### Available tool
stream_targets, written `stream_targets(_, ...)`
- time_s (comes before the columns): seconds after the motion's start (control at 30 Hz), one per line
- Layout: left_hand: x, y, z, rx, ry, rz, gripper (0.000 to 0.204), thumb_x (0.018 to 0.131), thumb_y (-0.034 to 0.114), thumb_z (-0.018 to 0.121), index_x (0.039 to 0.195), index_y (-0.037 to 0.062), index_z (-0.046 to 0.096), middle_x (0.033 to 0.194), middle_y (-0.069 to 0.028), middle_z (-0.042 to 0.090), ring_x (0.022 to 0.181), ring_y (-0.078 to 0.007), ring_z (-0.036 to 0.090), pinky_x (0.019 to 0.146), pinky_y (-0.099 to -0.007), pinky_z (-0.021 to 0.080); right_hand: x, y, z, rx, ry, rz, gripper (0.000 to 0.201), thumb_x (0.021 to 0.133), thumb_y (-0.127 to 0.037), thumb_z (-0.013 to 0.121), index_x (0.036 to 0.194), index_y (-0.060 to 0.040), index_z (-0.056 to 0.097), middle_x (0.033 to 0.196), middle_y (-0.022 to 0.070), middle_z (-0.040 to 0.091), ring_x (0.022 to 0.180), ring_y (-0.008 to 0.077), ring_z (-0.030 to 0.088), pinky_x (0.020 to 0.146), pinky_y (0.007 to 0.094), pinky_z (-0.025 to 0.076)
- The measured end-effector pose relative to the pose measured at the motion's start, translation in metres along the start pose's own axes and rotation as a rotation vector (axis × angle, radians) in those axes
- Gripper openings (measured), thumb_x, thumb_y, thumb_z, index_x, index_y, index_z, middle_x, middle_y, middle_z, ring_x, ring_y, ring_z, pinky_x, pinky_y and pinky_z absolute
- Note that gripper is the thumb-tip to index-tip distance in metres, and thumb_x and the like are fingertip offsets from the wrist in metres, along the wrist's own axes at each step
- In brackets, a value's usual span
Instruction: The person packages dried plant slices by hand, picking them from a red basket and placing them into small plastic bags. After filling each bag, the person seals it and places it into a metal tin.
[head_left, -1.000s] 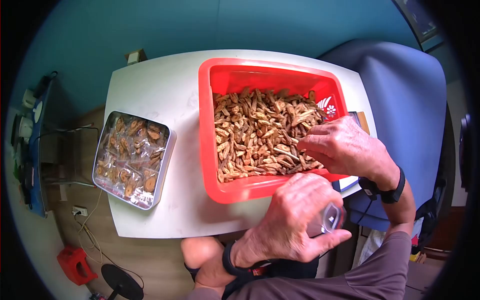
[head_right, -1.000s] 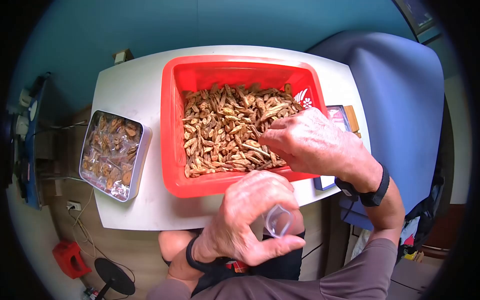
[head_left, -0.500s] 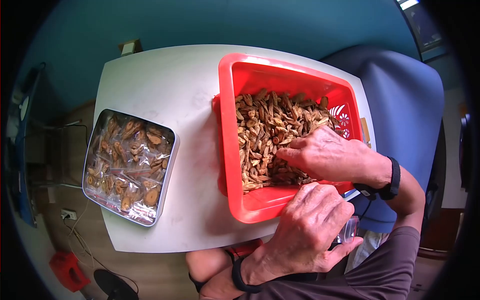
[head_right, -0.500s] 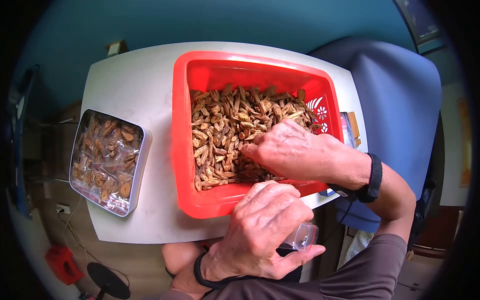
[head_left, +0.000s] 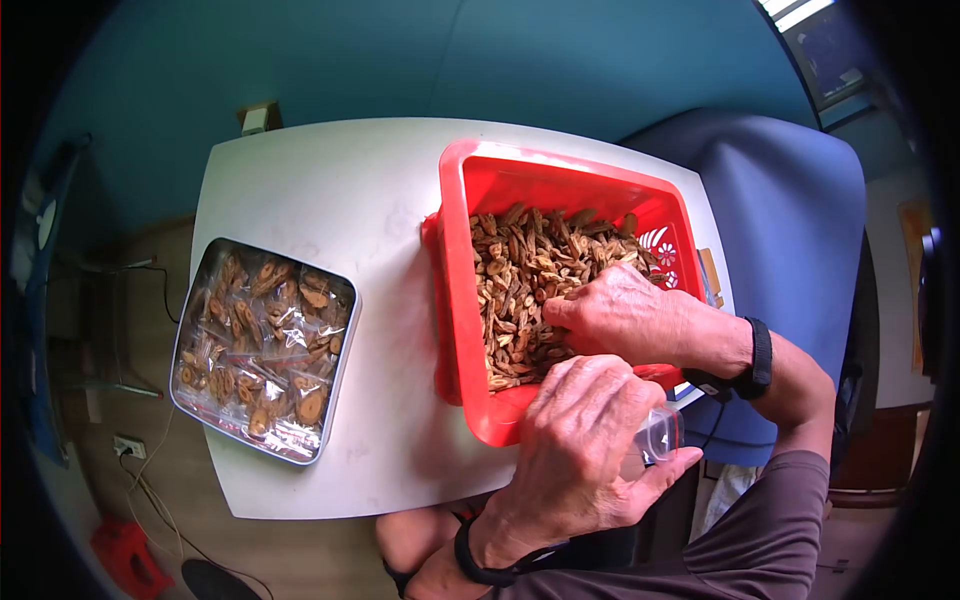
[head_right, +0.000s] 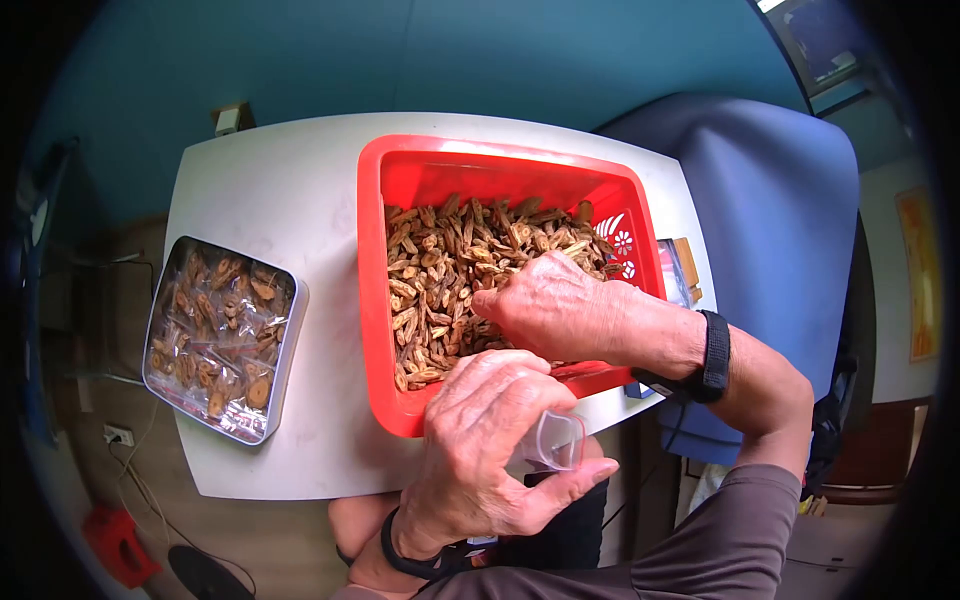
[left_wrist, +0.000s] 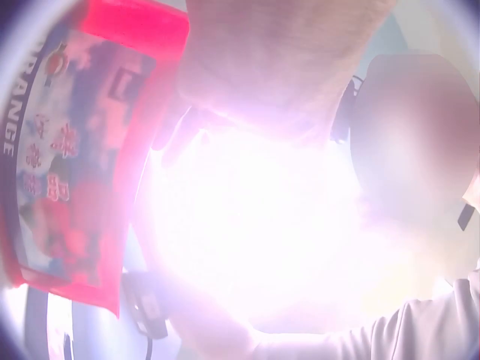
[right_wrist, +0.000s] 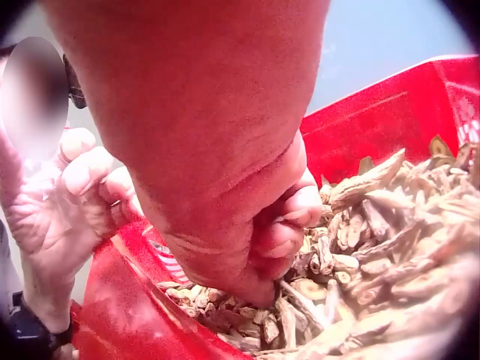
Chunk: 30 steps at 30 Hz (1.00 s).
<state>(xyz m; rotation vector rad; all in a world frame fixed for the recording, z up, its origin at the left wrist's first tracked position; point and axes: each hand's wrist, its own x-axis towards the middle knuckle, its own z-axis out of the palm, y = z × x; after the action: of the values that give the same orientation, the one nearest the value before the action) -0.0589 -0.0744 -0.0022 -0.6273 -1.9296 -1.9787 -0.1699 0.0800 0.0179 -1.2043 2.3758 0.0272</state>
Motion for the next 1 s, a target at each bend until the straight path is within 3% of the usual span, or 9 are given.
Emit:
stream_targets(0.17, 0.003, 0.000, -0.011, 0.058, 0.012, 0.009, 0.046, 0.069, 0.037, 0.091, 0.089, 0.0038, 0.067, 0.086, -0.0125, 0.066, 0.087, -0.0339, 0.068, 0.080, -0.0434, 0.054, -0.013, 0.007, 0.005, 0.043, 0.108, 0.019, 0.016, 0.079, -0.014, 0.067, 0.091, -0.0033, 0.064, 0.064, 0.0182, 0.063, 0.062, 0.0383, 0.067, 0.054, 0.0499, 0.050)
stream_targets(0.3, 0.000, 0.001, -0.024, 0.075, 0.066, -0.061, 0.056, 0.072, 0.050, 0.090, 0.090, 0.0029, 0.067, 0.085, -0.0111, 0.067, 0.091, -0.0318, 0.069, 0.080, -0.0412, 0.055, -0.020, 0.006, 0.010, 0.046, 0.168, 0.012, 0.012, 0.080, -0.011, 0.065, 0.089, -0.0027, 0.063, 0.063, 0.0169, 0.062, 0.061, 0.0367, 0.066, 0.053, 0.0484, 0.049)
stream_targets(0.37, -0.001, 0.001, -0.030, 0.096, 0.103, -0.076, 0.056, 0.075, 0.053, 0.088, 0.090, 0.0031, 0.067, 0.084, -0.0101, 0.067, 0.091, -0.0294, 0.069, 0.080, -0.0403, 0.055, -0.020, -0.001, 0.007, 0.016, 0.112, 0.075, 0.014, 0.085, -0.014, 0.066, 0.090, -0.0033, 0.059, 0.078, 0.0136, 0.064, 0.070, 0.0350, 0.068, 0.058, 0.0465, 0.049)
stream_targets(0.4, -0.005, 0.002, -0.031, 0.040, 0.124, -0.150, 0.059, 0.076, 0.055, 0.086, 0.093, 0.0019, 0.066, 0.087, -0.0099, 0.068, 0.095, -0.0288, 0.067, 0.086, -0.0409, 0.053, -0.020, -0.001, 0.007, 0.001, 0.091, 0.067, 0.014, 0.084, -0.013, 0.066, 0.093, -0.0031, 0.060, 0.083, 0.0135, 0.064, 0.071, 0.0339, 0.069, 0.058, 0.0453, 0.050)
stream_targets(0.5, -0.005, 0.001, -0.038, -0.048, 0.211, -0.128, 0.059, 0.075, 0.054, 0.087, 0.092, 0.0017, 0.066, 0.086, -0.0102, 0.068, 0.090, -0.0317, 0.069, 0.083, -0.0429, 0.055, -0.013, -0.002, 0.014, 0.001, 0.168, 0.034, 0.007, 0.076, -0.007, 0.065, 0.081, -0.0008, 0.063, 0.074, 0.0168, 0.068, 0.074, 0.0333, 0.071, 0.060, 0.0455, 0.054)
stream_targets(0.57, -0.006, 0.005, -0.043, -0.085, 0.236, -0.171, 0.063, 0.074, 0.058, 0.087, 0.093, 0.0010, 0.066, 0.087, -0.0094, 0.068, 0.093, -0.0296, 0.068, 0.084, -0.0416, 0.054, -0.008, -0.002, 0.014, -0.002, 0.192, 0.022, 0.011, 0.074, -0.006, 0.065, 0.082, 0.0003, 0.068, 0.077, 0.0182, 0.070, 0.079, 0.0345, 0.073, 0.065, 0.0459, 0.056)
stream_targets(0.63, -0.006, 0.004, -0.046, -0.142, 0.298, -0.196, 0.066, 0.073, 0.059, 0.087, 0.096, 0.0010, 0.066, 0.086, -0.0093, 0.069, 0.097, -0.0285, 0.067, 0.086, -0.0395, 0.053, -0.004, -0.003, 0.009, -0.027, -0.019, 0.028, 0.014, 0.073, -0.006, 0.066, 0.083, 0.0007, 0.072, 0.081, 0.0196, 0.072, 0.083, 0.0361, 0.073, 0.068, 0.0470, 0.056)
stream_targets(0.8, -0.008, 0.001, -0.043, -0.130, 0.267, -0.212, 0.066, 0.072, 0.057, 0.088, 0.097, 0.0005, 0.066, 0.092, -0.0124, 0.069, 0.099, -0.0284, 0.065, 0.089, -0.0384, 0.051, -0.005, -0.005, 0.011, -0.070, -0.005, 0.022, 0.017, 0.072, -0.006, 0.066, 0.085, 0.0018, 0.073, 0.082, 0.0202, 0.072, 0.084, 0.0371, 0.073, 0.070, 0.0472, 0.057)
stream_targets(1.0, -0.007, 0.003, -0.037, -0.144, 0.278, -0.222, 0.064, 0.072, 0.057, 0.089, 0.094, 0.0010, 0.067, 0.093, -0.0131, 0.068, 0.095, -0.0291, 0.068, 0.084, -0.0376, 0.054, -0.025, 0.001, 0.011, 0.057, 0.233, 0.071, 0.008, 0.076, -0.004, 0.064, 0.083, 0.0002, 0.065, 0.075, 0.0184, 0.067, 0.075, 0.0352, 0.071, 0.064, 0.0468, 0.053)
